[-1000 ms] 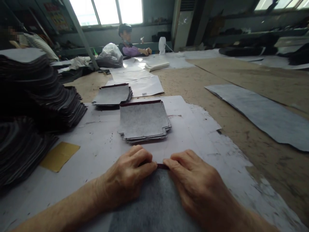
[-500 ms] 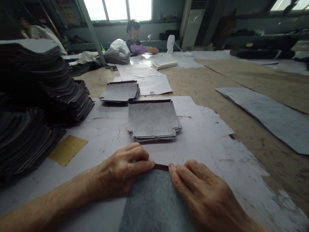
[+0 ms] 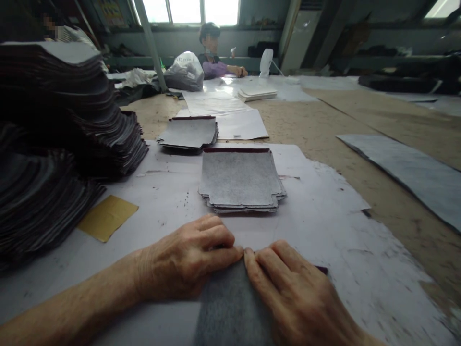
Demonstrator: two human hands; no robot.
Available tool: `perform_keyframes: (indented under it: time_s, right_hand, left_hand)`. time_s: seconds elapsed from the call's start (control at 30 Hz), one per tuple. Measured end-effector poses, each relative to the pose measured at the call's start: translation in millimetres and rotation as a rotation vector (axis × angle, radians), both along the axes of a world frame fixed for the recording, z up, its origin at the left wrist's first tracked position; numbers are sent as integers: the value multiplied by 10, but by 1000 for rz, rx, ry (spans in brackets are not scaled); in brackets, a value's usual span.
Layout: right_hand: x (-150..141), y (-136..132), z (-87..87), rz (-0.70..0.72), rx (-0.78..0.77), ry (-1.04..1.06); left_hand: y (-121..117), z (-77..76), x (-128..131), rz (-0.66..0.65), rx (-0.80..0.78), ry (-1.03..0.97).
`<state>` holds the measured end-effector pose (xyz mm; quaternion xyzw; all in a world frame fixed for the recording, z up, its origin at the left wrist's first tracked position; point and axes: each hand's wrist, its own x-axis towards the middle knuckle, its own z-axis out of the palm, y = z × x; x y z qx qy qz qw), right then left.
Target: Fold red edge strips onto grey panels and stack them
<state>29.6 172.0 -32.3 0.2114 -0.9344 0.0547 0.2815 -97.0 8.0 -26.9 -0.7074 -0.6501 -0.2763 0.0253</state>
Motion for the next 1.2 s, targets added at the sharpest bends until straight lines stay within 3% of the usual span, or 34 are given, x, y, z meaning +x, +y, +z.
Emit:
perform_keyframes:
  time_s: [0.3,0.53,0.7,0.93,1.03,1.2]
  right_hand:
    - [13,75,-43,5,-116,-38]
    - [-64,-7,89,14,118,-45]
    - [-166,-75,32,88,-108,-60]
    - [-173,-4,-72,158,-141,-103]
    - [-175,7,-85,168,-162,-123]
    - [-201,10,-85,189,-195,-180]
  left_hand:
    - [-97,-17,-82,45,22,9]
    - [-77,9,-34,26,8,47]
    - [-66,11,-51,15,-3,49]
    - [-221,166,-91,220,114,-366]
    - [-262,175,40,184,-21,-387]
    - [-238,107,212,191,-202,-194]
